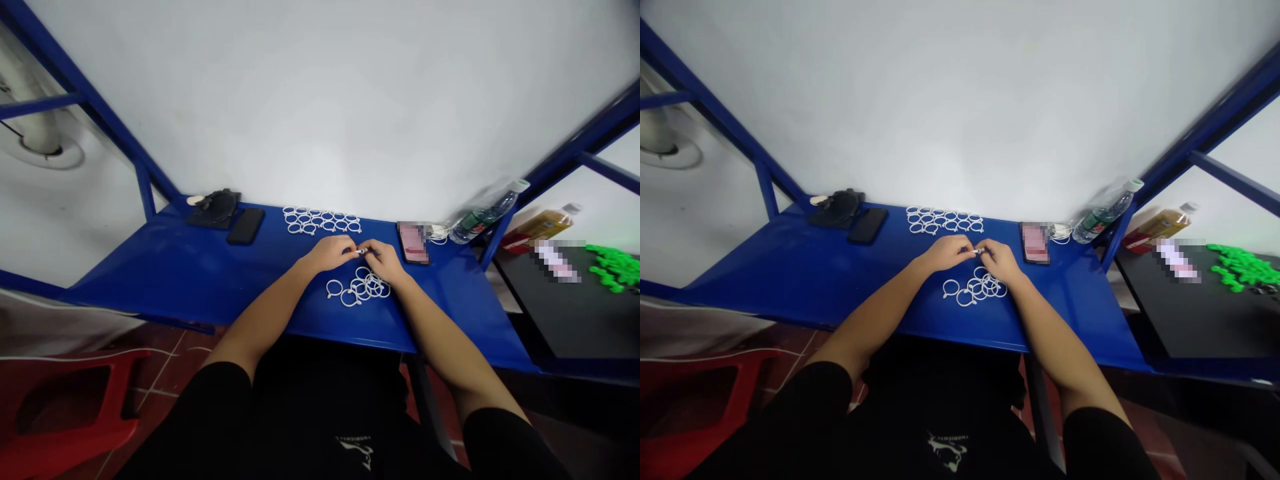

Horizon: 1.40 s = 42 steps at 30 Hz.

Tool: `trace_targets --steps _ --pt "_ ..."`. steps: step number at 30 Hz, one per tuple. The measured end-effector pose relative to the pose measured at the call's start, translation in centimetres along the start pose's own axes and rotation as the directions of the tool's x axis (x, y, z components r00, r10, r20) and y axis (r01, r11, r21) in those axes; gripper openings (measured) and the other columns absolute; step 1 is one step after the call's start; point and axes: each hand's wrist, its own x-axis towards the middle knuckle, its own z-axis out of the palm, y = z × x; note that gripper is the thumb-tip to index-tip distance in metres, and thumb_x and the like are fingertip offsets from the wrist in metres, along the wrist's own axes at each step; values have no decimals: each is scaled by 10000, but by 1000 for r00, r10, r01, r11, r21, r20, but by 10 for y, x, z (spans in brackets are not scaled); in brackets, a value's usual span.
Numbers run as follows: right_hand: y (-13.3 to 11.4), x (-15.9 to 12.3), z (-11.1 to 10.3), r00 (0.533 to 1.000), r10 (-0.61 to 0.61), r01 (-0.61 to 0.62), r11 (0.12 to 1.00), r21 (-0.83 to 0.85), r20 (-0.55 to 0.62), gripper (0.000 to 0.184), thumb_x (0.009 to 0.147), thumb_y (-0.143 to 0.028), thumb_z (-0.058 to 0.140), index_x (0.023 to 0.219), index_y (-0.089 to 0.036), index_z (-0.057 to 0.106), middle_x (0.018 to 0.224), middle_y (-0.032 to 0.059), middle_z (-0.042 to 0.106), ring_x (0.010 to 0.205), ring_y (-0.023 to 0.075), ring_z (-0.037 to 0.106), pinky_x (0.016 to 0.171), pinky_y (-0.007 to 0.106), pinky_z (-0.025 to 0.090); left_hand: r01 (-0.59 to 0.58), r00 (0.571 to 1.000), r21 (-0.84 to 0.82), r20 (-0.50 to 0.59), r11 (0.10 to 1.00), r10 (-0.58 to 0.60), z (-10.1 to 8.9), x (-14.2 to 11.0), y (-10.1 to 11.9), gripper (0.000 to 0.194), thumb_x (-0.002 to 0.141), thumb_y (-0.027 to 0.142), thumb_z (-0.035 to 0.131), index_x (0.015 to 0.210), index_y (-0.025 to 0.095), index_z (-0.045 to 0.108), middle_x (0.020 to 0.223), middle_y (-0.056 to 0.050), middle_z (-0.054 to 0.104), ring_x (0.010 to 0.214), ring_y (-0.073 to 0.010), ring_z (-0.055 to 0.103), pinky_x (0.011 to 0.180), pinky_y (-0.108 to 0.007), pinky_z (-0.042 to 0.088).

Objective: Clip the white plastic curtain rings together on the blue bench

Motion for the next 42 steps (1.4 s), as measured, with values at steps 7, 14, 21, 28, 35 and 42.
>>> trace_targets --steps 7,14,21,28,35,42 --pt "7 -2 1 1000 5 -6 998 -67 -26 384 959 -248 558 1339 -228 612 1237 105 683 890 221 691 815 398 585 285 957 223 -122 932 -264 -27 -11 -39 134 931 320 712 1011 217 747 1214 -59 659 1036 -212 661 882 -323 516" --pt "8 -3 2 1000 1 -1 997 -78 5 329 975 -258 558 1289 -227 649 1177 92 715 877 217 688 836 405 586 416 908 293 -80 861 -411 -41 -15 -44 317 897 369 742 1186 241 727 1306 -68 650 1105 -249 646 920 -336 509" --pt "-3 -2 -4 997 33 -29 998 -59 73 303 980 -297 593 1255 -215 690 1092 84 754 894 228 706 807 386 575 486 871 244 -62 839 -487 -44 -13 -45 235 879 412 736 1010 218 746 967 -55 745 937 -232 653 822 -314 486" --pt "-47 -1 2 900 -212 235 972 -14 382 447 866 -526 800 1206 -241 749 1181 110 751 1095 287 682 984 443 514 506 862 256 -110 824 -495 -43 -14 -45 299 914 477 685 996 200 763 1091 -92 723 966 -240 640 857 -335 491" --pt "-41 -1 12 865 -209 291 950 -115 456 100 945 -235 689 933 -229 788 1136 82 743 1036 243 671 954 391 488 305 944 47 -149 951 -295 -40 -9 -32 250 945 421 649 1010 210 765 1041 -55 742 978 -200 659 917 -332 494" --pt "-32 0 -1 935 -33 152 937 -315 354 73 900 -192 688 948 -194 743 941 96 726 878 246 631 826 364 461 241 916 -95 352 966 -194 -30 -9 -12 407 663 532 881 905 225 769 837 -3 734 723 -161 659 665 -268 473"
